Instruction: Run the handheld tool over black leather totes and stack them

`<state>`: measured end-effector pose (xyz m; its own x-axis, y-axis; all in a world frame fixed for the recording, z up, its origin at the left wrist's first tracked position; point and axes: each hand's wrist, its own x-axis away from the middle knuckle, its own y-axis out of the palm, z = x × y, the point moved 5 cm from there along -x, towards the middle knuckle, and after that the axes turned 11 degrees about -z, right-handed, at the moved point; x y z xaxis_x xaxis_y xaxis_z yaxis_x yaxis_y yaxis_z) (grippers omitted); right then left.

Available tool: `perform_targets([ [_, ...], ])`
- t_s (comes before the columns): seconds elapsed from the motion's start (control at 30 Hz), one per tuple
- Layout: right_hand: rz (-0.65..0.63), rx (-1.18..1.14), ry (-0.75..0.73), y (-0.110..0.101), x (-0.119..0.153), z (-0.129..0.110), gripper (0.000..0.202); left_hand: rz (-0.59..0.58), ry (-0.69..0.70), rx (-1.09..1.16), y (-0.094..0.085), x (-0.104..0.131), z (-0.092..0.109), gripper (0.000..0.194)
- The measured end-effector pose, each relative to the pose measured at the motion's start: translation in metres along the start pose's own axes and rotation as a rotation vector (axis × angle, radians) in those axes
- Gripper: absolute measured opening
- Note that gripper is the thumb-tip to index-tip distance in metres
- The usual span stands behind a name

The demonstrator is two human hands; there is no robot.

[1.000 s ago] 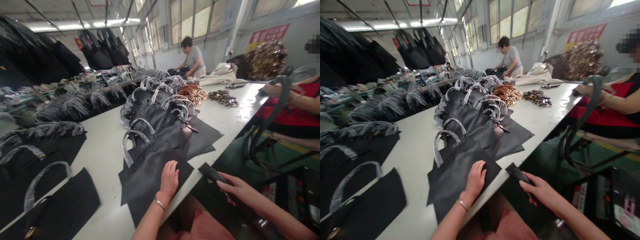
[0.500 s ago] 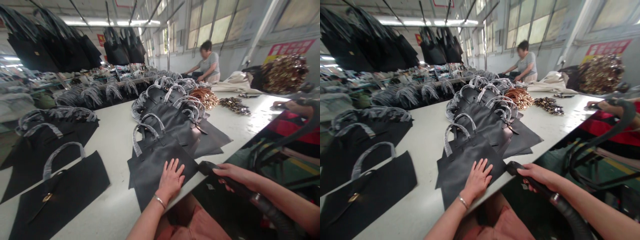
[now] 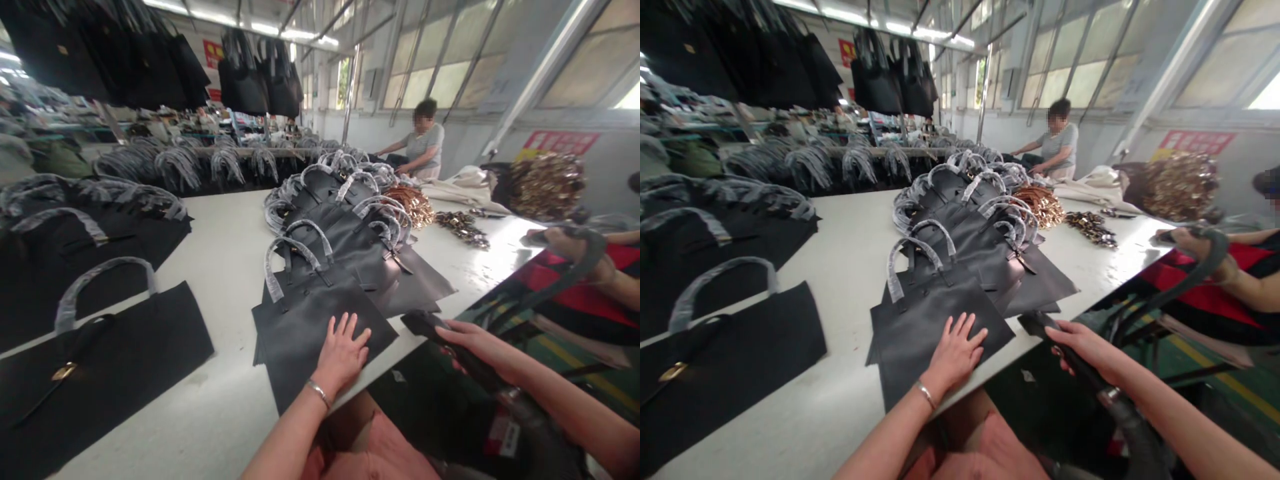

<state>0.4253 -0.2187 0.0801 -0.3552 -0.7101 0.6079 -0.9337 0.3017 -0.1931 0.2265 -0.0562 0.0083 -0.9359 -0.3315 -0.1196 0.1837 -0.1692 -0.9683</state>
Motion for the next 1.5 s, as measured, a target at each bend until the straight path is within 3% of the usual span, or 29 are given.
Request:
perform_targets([
  [0.1,-0.154,-0.009,0.109,0.018,0.004,0.013,0.029,0.01,0.007,-0.002,0.002,0.0,0.0,0.039],
  [0.17,-0.17,-0.014,0.112,0.03,-0.003,0.012,0.028,0.007,0.009,-0.006,0.004,-0.001,-0.001,0.039],
  [0.3,-0.029,0.002,-0.003,0.036,-0.02,-0.007,0.026,-0.019,0.012,-0.002,0.008,-0.002,-0.003,0.039],
  [0.43,0.085,0.006,-0.071,0.021,-0.008,-0.011,0.03,-0.013,0.006,0.008,0.008,0.002,-0.001,0.04],
  [0.57,-0.048,0.008,0.01,0.019,0.014,0.013,0.035,-0.019,0.018,0.026,0.007,0.011,0.007,0.04],
  [0.7,-0.149,-0.009,0.048,0.03,0.014,0.028,0.04,-0.051,0.026,0.041,0.005,0.02,0.017,0.039],
  [0.8,-0.075,-0.007,-0.011,0.035,0.0,0.016,0.042,-0.081,0.035,0.081,0.002,0.028,0.028,0.041],
  [0.9,-0.046,0.014,-0.117,0.043,-0.015,-0.011,0.047,-0.11,0.08,0.127,0.003,0.042,0.05,0.046],
  [1.03,-0.126,0.107,-0.172,0.059,-0.033,-0.043,0.048,-0.114,0.125,0.215,0.007,0.064,0.084,0.05],
  [1.1,-0.2,0.149,-0.15,0.068,-0.041,-0.05,0.046,-0.122,0.132,0.29,0.008,0.071,0.089,0.06],
  [1.17,-0.275,0.174,-0.124,0.076,-0.049,-0.054,0.045,-0.1,0.051,0.362,0.005,0.073,0.079,0.062],
  [1.27,-0.359,0.194,-0.081,0.084,-0.061,-0.058,0.045,-0.027,-0.142,0.343,-0.005,0.07,0.045,0.057],
  [1.37,-0.398,0.225,-0.04,0.092,-0.073,-0.066,0.044,-0.036,-0.139,0.248,-0.012,0.067,0.023,0.053],
  [1.5,-0.37,0.256,-0.026,0.102,-0.087,-0.083,0.041,-0.04,-0.128,0.214,-0.014,0.067,0.018,0.052],
])
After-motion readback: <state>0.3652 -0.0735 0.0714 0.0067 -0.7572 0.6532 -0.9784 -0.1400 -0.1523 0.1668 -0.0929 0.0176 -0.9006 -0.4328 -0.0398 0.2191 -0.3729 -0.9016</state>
